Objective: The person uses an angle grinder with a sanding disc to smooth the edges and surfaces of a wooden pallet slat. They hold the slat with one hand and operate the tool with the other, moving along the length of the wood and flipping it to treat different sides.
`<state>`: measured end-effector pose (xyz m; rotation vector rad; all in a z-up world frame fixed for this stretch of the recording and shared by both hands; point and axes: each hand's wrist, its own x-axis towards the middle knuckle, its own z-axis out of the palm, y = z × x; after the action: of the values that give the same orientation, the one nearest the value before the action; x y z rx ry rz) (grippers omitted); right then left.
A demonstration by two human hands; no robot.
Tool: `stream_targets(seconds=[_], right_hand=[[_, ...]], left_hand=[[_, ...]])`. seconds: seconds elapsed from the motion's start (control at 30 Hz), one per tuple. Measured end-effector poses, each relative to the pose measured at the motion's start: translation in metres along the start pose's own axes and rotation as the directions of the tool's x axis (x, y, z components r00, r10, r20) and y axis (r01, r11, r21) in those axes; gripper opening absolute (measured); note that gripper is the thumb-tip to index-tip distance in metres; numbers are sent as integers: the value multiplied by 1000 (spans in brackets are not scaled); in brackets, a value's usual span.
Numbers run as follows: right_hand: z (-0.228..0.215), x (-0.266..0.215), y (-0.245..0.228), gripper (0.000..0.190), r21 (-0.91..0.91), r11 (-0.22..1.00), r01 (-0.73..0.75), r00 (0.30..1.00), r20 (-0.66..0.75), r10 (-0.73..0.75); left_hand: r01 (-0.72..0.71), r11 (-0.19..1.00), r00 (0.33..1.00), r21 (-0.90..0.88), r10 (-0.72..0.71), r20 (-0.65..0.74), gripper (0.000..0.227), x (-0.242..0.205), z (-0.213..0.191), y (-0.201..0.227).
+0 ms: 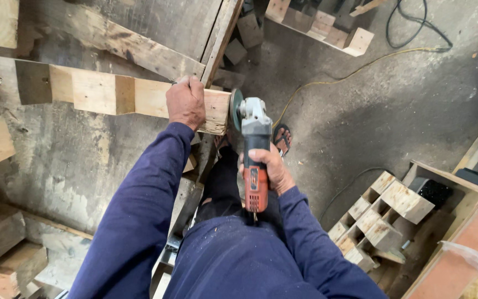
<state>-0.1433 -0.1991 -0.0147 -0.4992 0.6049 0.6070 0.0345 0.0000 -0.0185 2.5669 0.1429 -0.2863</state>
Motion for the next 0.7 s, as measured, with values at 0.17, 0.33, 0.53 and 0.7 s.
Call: stream_targets(seconds=[0.17, 0.33, 0.53, 0.7], right_hand=[[16, -18, 1, 39, -6, 1000, 8, 1000, -25, -8], [15, -19, 8, 41, -26, 998, 55, 998, -41, -57], [14, -18, 10, 41, -12, 1000, 4, 998, -58, -5], [6, -13, 19, 40, -37, 999, 25, 996, -89, -28]], left_hand=[[-38, 999, 999, 21, 39, -26, 42, 6, 2, 0], [-15, 999, 1000, 48, 15, 7, 44, 3, 4, -5], [-23, 999, 999, 27, 23, -23, 42, 12, 4, 1], [-29, 999, 999, -16, 28, -45, 41, 2, 4, -4]])
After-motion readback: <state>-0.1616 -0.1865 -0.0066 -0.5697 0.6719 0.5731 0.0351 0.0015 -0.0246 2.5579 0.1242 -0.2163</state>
